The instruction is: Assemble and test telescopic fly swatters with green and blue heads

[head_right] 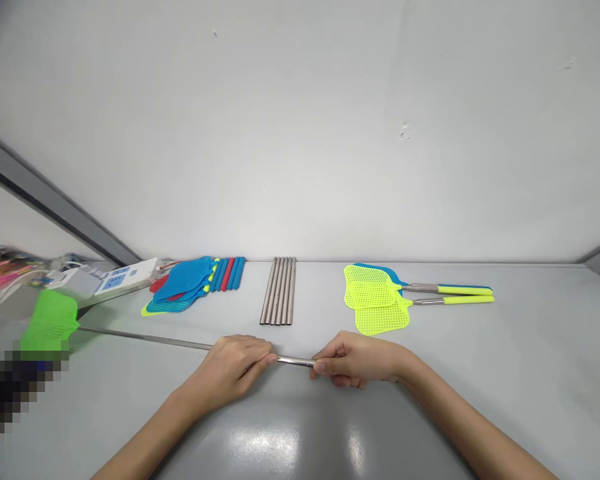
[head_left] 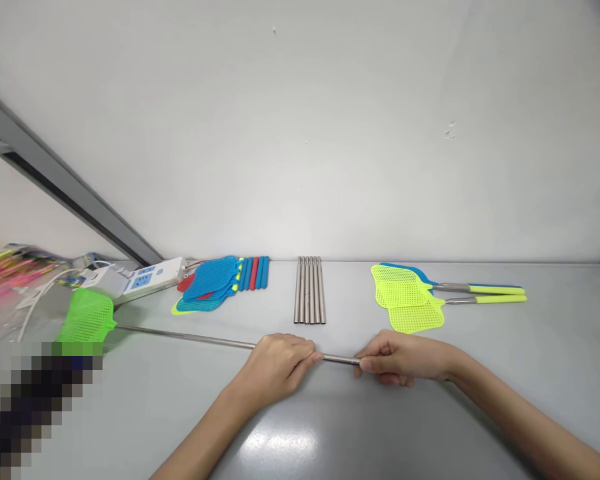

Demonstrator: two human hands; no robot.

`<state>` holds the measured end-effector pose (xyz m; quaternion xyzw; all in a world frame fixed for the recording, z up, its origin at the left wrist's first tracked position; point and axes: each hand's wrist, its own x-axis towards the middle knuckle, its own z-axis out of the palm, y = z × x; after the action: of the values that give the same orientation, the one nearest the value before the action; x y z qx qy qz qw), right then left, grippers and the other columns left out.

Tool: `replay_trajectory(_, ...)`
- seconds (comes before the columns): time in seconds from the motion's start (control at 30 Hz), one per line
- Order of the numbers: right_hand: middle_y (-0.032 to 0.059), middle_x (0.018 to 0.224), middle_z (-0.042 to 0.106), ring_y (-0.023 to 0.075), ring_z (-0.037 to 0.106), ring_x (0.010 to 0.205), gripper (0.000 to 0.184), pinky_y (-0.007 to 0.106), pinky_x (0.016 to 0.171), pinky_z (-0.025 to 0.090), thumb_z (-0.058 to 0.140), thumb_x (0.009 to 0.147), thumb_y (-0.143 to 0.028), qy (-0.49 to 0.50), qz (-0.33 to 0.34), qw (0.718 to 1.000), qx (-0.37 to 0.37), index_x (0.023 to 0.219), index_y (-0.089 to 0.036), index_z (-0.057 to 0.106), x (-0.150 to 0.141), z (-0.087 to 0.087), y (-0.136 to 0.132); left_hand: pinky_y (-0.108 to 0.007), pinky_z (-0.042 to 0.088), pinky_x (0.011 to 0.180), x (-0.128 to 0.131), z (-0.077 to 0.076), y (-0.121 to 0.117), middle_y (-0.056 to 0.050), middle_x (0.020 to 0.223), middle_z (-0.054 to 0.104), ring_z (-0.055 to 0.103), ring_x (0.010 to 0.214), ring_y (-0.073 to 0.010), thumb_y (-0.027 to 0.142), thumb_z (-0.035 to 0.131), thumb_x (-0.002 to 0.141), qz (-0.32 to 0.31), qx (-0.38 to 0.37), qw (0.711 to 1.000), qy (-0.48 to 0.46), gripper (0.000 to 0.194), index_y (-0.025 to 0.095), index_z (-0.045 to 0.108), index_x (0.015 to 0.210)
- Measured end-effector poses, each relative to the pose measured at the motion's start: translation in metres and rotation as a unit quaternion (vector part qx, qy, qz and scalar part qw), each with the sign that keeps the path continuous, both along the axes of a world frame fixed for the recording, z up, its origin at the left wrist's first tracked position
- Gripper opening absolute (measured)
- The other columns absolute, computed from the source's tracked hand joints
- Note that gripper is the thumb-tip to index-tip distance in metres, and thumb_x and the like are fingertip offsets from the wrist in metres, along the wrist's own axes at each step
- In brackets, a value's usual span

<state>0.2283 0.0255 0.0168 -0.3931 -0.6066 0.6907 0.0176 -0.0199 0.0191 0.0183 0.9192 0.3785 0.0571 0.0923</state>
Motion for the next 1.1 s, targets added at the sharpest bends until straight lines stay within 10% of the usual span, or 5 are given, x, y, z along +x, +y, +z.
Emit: replay_trajectory(1.1, -0.0043, 0.053, 0.039, 0.0063, 0.035, 0.047, 0.041, 0.015, 0.039, 0.028, 0.054, 0.076, -0.052, 0.002, -0.005, 0.999, 0.036, 0.088, -0.015, 0.064, 0.0044, 0.0040, 0.0013, -0.023, 0.030, 0.054, -0.0018, -0.0082, 0.0023, 0.001, 0.060, 0.054, 0.049, 0.055, -0.0125, 0.030, 0.027, 0.093, -0.005, 0.039, 0.999, -0.001, 0.035, 0.018, 0.045, 0.066)
